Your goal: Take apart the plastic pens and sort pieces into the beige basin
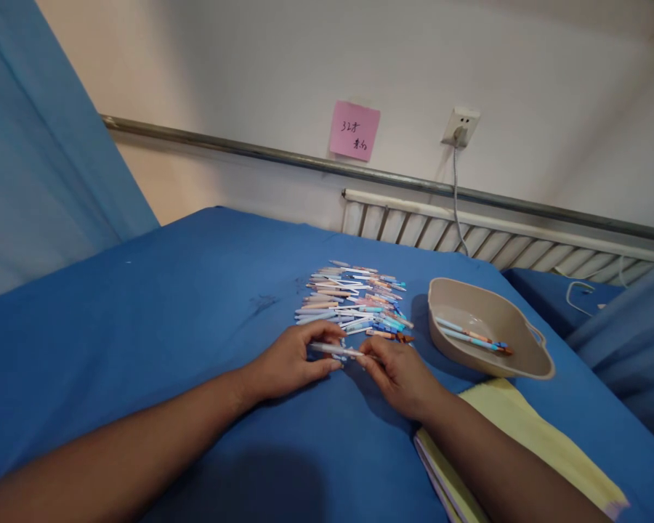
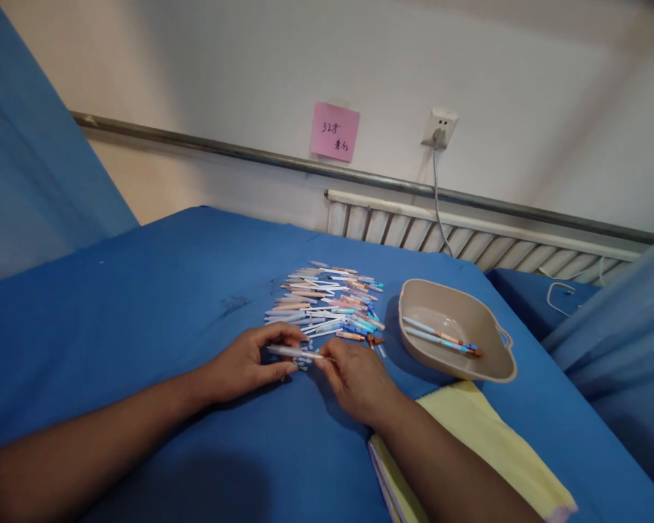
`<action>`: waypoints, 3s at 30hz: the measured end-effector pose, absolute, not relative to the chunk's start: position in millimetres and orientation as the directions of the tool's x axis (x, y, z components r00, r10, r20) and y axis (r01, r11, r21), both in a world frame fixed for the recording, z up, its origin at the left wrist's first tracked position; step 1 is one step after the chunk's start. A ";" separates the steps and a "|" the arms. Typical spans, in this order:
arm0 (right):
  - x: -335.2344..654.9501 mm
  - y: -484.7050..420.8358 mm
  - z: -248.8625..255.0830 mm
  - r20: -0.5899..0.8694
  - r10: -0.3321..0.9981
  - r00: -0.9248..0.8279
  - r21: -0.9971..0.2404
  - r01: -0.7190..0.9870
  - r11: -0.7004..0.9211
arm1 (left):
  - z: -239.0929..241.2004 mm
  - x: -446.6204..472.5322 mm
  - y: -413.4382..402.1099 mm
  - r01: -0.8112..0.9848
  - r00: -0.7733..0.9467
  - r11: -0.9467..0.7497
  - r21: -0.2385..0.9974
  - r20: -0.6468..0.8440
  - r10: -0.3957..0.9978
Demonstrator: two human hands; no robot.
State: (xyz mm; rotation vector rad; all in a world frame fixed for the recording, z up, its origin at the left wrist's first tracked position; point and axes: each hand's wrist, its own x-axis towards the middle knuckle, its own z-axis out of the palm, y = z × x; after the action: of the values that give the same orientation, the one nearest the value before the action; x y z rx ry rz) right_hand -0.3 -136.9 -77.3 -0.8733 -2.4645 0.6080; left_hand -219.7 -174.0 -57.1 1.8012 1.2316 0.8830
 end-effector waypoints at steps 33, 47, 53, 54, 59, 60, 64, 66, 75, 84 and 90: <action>2.0 -132.5 -76.7 0.287 0.687 -0.667 -0.518 0.495 0.698 | -64.8 -223.2 -164.7 0.099 0.181 -0.009 0.995 -0.010 0.983; 1.9 -132.4 -78.5 0.306 0.665 -0.681 -0.517 0.468 0.717 | -67.3 -222.6 -165.0 0.191 0.277 0.081 0.978 -0.133 0.952; 1.8 -132.2 -77.2 0.300 0.662 -0.687 -0.526 0.460 0.716 | -67.0 -224.4 -165.5 0.188 0.236 -0.087 0.978 0.041 0.971; 1.7 -132.3 -77.0 0.298 0.661 -0.689 -0.529 0.457 0.715 | -66.2 -224.2 -165.9 0.181 0.226 -0.075 0.980 0.033 0.974; 1.6 -132.8 -78.4 0.310 0.666 -0.679 -0.556 0.439 0.706 | -62.4 -221.6 -166.5 0.271 0.264 0.032 0.962 -0.106 0.959; 1.4 -132.5 -79.4 0.318 0.674 -0.666 -0.575 0.430 0.696 | -62.0 -221.5 -166.1 0.284 0.251 0.035 0.958 -0.110 0.962; -0.9 -128.5 -84.8 0.355 0.763 -0.540 -0.730 0.349 0.587 | -61.5 -224.3 -162.9 0.237 0.126 0.045 0.970 -0.077 0.989; -2.5 -125.4 -86.6 0.356 0.799 -0.485 -0.795 0.292 0.532 | -61.8 -226.7 -160.9 0.181 0.080 0.055 0.982 -0.070 0.994; -3.6 -123.3 -81.9 0.372 0.808 -0.456 -0.838 0.208 0.504 | -66.0 -231.1 -157.3 0.243 0.107 0.043 0.969 -0.071 0.992; -6.9 -121.3 -81.5 0.329 0.822 -0.466 -0.876 0.175 0.450 | -54.4 -228.4 -162.2 0.494 0.180 -0.101 0.864 0.013 0.984; -9.7 -118.0 -84.8 0.320 0.784 -0.532 -0.831 0.240 0.502 | -45.6 -225.0 -161.5 0.562 0.299 -0.171 0.809 -0.006 0.954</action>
State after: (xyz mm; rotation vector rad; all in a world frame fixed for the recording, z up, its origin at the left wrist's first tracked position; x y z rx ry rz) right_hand -9.7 -118.0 -84.8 -0.8372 -2.0342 0.9779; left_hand -225.0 -161.5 -45.6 1.8423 1.3583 0.6852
